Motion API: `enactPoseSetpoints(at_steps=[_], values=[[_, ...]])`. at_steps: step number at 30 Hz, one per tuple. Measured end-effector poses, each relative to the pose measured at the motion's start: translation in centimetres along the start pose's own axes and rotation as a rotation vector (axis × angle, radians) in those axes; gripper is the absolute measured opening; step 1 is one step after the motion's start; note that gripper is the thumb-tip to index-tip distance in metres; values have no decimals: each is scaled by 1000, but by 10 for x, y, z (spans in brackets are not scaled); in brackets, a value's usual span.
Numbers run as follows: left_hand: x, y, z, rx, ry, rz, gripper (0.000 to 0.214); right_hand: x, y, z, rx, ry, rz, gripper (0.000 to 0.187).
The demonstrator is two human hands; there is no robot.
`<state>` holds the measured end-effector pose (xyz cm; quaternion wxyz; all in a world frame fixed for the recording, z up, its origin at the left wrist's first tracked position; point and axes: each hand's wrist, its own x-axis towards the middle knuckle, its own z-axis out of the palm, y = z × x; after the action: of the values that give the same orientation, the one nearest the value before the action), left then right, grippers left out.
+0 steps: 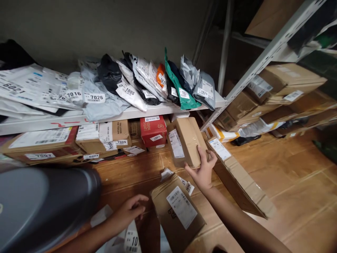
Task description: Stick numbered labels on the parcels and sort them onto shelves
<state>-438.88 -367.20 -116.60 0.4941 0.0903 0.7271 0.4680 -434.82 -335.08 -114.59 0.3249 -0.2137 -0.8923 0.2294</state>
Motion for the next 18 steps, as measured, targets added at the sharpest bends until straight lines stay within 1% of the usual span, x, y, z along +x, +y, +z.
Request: enactPoseSetpoints(at_steps=[3,8,10,12,16,18], values=[[4,3,2,18,-29,18,49,4,-10,-3,-99,-43,-69,86],[6,4,8,84,-35,4,52,41,-47,-13,-242,-177,-175,88],[4,8,11,74,-36,10,52,49,-54,-14,-246,-184,-198,87],[2,13,15,63,-34,26,50,43,-51,-14,-226,-175,-204,89],[-3,21,21,61,-47,52,47,20,-29,-3,-164,-147,-180,91],[-2,23,23,71,-58,45,46,21,-21,5,-151,-144,-187,93]])
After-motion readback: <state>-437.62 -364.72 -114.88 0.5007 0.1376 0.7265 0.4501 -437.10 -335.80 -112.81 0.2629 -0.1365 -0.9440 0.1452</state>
